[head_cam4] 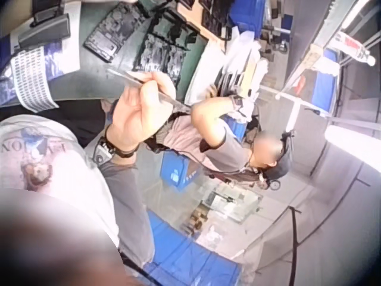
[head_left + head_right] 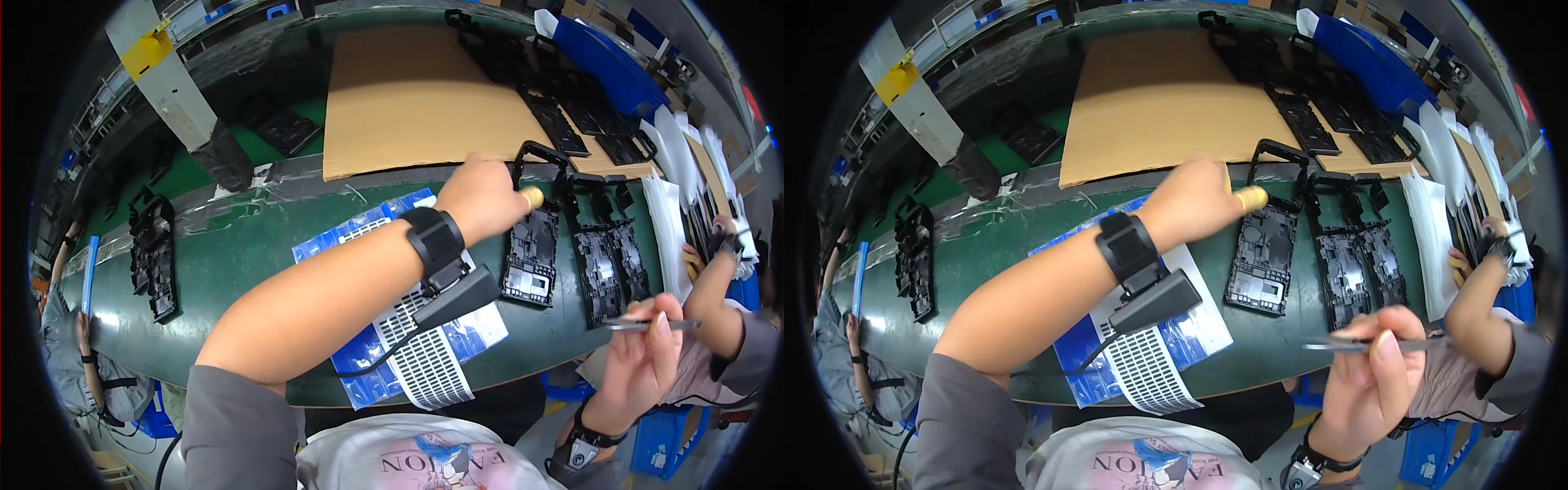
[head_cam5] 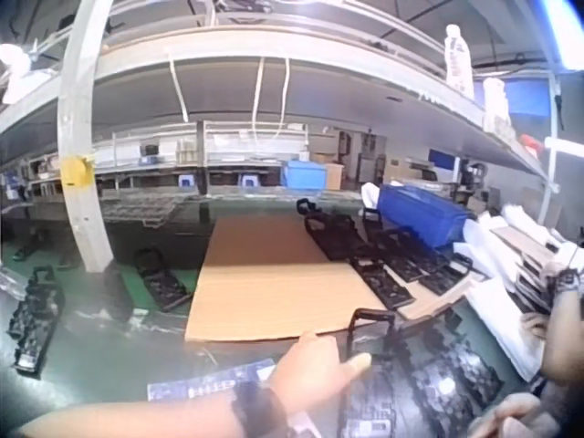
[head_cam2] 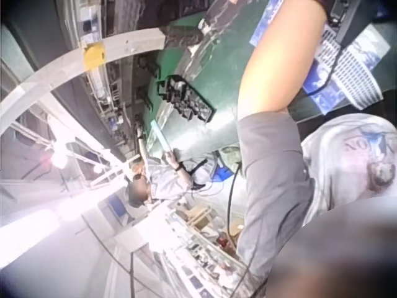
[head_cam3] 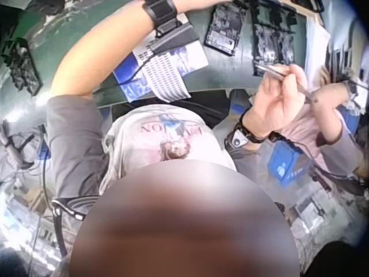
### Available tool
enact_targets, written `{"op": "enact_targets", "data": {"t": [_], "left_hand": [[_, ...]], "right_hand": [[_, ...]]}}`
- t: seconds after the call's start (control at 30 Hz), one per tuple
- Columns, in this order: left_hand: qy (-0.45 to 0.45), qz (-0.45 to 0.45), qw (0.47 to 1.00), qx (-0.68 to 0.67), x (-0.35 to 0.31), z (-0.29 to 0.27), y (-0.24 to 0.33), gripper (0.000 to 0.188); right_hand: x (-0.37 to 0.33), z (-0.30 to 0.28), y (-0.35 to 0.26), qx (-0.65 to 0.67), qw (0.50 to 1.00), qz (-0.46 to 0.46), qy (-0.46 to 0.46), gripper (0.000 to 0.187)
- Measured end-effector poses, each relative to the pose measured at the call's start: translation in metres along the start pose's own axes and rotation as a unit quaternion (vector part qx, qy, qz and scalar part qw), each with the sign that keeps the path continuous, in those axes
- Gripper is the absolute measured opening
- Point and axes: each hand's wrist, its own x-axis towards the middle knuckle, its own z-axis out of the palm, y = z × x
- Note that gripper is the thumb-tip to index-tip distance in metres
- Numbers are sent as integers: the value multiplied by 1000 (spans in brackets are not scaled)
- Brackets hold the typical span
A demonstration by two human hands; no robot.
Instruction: The recorder is using tweezers to meticulously position and secure components inside a black plastic housing on an assembly line.
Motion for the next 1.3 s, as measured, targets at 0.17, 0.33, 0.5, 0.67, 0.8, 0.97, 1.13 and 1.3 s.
{"op": "enact_targets", "data": {"t": [0.17,0.33,0.5,0.67,0.8,0.97,1.13,1.3], "left_hand": [[8,89,985,147,4,30,-14,38],[97,46,991,-81,9,-14,-15,14],[189,19,889,-417,-57,-73,-29,53],[184,-9,801,-570,-132,-104,-58,28],[198,-24,775,-600,-162,-104,-72,33],[284,-3,770,-572,-168,-90,-68,40],[338,-15,759,-557,-167,-87,-63,47],[284,-3,762,-582,-175,-85,-77,44]], "right_hand": [[9,33,10,21,1000,14,-16,24],[7,44,21,-12,997,72,0,22],[15,45,52,-73,985,147,-43,18],[27,63,102,-87,951,262,-141,16],[30,64,127,-119,935,290,-163,15],[30,56,130,-122,928,319,-146,16],[34,56,130,-156,922,321,-150,16],[35,55,129,-174,917,327,-151,16]]}}
